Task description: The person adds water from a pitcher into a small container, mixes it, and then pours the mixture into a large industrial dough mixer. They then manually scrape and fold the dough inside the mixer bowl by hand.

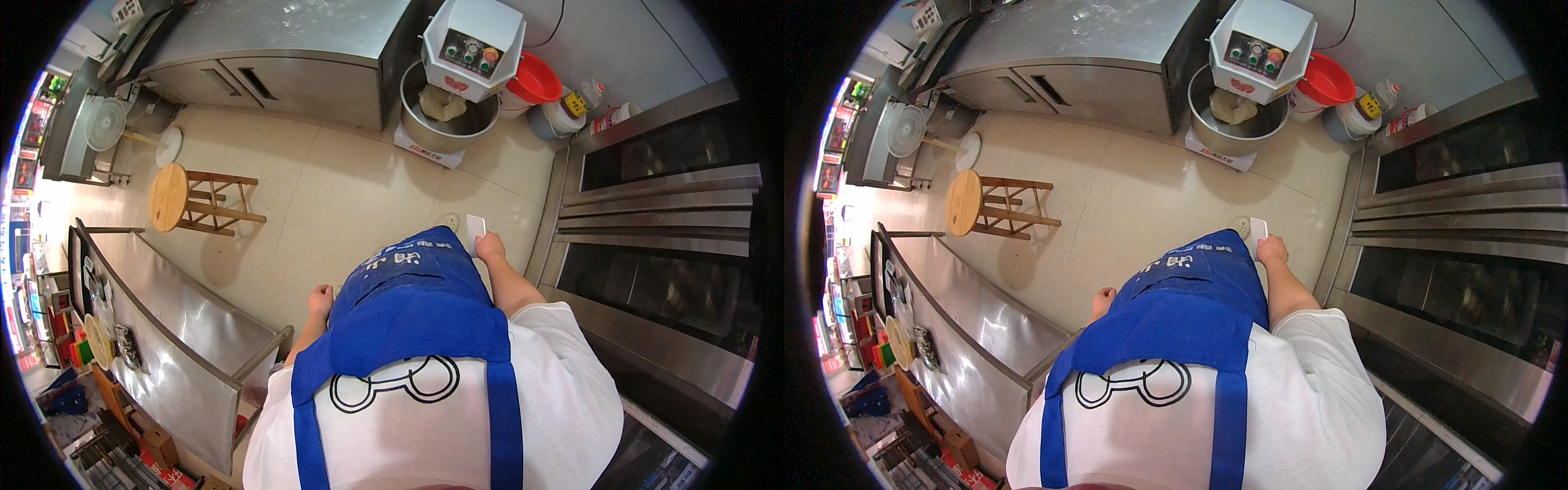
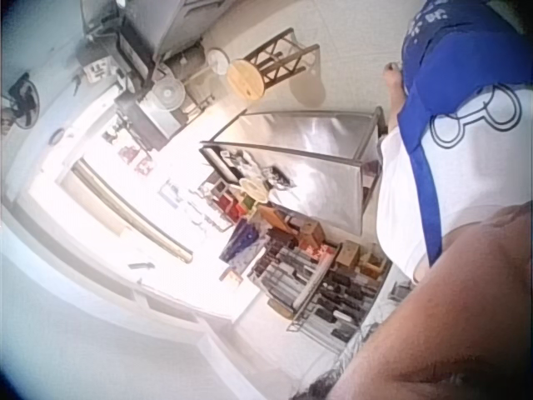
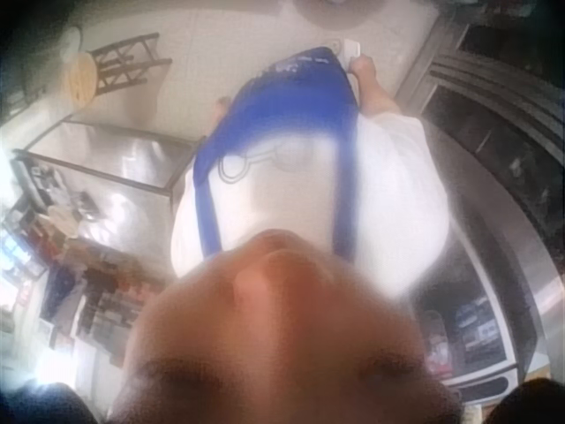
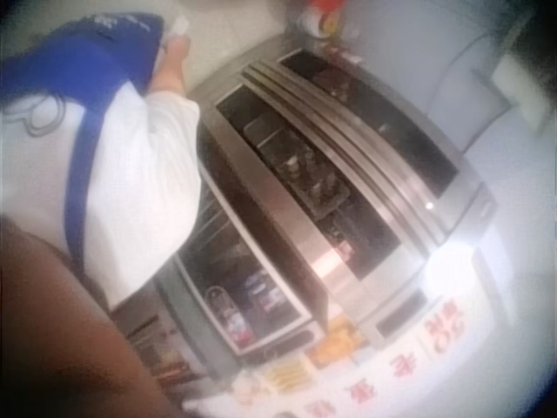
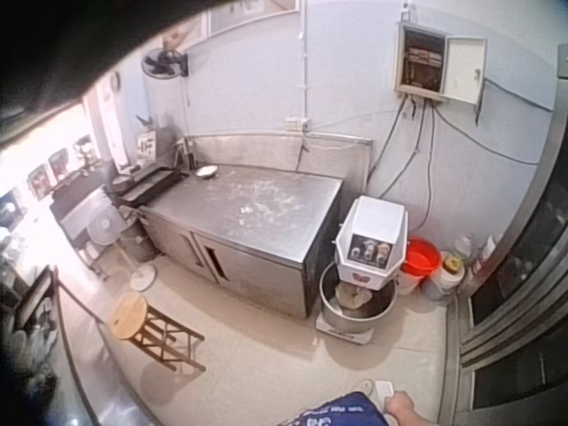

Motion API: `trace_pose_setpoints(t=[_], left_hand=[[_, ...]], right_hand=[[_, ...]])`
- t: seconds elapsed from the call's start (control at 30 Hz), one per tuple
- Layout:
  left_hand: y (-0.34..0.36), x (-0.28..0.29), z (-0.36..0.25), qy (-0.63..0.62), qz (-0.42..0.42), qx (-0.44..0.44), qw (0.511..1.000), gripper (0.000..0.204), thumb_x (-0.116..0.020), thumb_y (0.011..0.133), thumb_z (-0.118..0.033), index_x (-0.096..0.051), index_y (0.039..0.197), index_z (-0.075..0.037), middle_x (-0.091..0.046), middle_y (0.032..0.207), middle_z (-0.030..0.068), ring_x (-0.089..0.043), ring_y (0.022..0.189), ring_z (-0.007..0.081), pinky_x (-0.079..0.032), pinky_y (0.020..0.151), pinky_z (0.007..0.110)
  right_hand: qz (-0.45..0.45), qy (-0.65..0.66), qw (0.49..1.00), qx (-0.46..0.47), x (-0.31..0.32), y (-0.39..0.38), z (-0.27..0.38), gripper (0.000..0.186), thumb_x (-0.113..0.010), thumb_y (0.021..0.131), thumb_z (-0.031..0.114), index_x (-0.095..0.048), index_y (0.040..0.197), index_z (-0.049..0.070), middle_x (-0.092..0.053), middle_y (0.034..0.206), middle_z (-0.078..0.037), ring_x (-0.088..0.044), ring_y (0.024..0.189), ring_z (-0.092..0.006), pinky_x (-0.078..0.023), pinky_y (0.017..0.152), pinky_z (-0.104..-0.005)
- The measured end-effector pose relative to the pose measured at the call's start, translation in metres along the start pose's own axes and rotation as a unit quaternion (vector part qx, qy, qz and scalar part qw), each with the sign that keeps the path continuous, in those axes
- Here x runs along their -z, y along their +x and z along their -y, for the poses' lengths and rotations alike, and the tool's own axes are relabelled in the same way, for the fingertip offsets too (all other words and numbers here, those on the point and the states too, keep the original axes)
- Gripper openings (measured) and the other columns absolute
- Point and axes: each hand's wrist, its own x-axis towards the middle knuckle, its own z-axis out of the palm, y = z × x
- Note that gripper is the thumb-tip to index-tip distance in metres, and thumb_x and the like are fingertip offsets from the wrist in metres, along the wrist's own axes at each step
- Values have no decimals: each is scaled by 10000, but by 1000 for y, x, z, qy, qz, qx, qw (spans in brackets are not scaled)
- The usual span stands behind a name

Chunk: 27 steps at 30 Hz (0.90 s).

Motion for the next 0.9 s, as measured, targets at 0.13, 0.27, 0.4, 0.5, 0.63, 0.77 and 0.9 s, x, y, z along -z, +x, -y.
trace_pose_setpoints(t=[0.13,0.27,0.4,0.5,0.63,0.77,0.9], left_hand=[[1,0,-3,6,-2,-3,1000,332,-586,847,-311,-687,1035,-56,-691,983,157,-661,934,282,-507,834,376],[4,0,1,10,-2,-12,1000,334,-585,845,-313,-686,1034,-57,-692,982,154,-662,930,281,-507,834,376],[4,0,-4,11,4,-16,1000,336,-588,843,-314,-686,1034,-55,-693,980,157,-663,926,280,-508,832,378],[4,-1,-3,14,2,-15,1000,338,-588,843,-314,-685,1034,-52,-692,978,160,-663,924,279,-509,830,379],[5,-2,-4,13,4,-18,1000,343,-587,846,-318,-680,1040,-51,-691,983,160,-661,928,279,-508,831,378],[8,-4,-3,20,6,-20,1000,352,-586,853,-323,-671,1061,-52,-690,992,155,-657,942,278,-505,839,379],[5,-5,-6,31,4,-12,999,347,-590,856,-317,-667,1071,-56,-689,998,153,-655,947,279,-505,842,379]], right_hand=[[-5,0,1000,0,-2,1,-2,396,-494,895,348,-613,1157,76,-572,1185,-188,-585,1088,-332,-483,903,-438],[0,5,1000,-2,0,-3,-1,393,-502,893,349,-614,1157,80,-574,1182,-187,-584,1089,-333,-485,902,-439],[1,8,1000,-9,-5,1,-9,391,-509,893,347,-613,1159,81,-576,1183,-184,-584,1091,-333,-484,905,-441],[-11,30,999,-3,-5,-3,-11,397,-502,865,324,-628,1115,43,-591,1151,-224,-587,1064,-362,-474,916,-443],[-20,41,999,-3,-6,-5,-14,399,-499,852,314,-638,1094,28,-599,1137,-243,-590,1048,-377,-469,920,-445],[12,11,1000,-22,-5,-2,-16,385,-506,891,343,-619,1160,92,-573,1199,-182,-583,1096,-330,-482,911,-438],[11,7,1000,-11,-3,-4,-15,381,-505,888,337,-623,1152,89,-573,1199,-181,-583,1095,-331,-480,913,-437]])
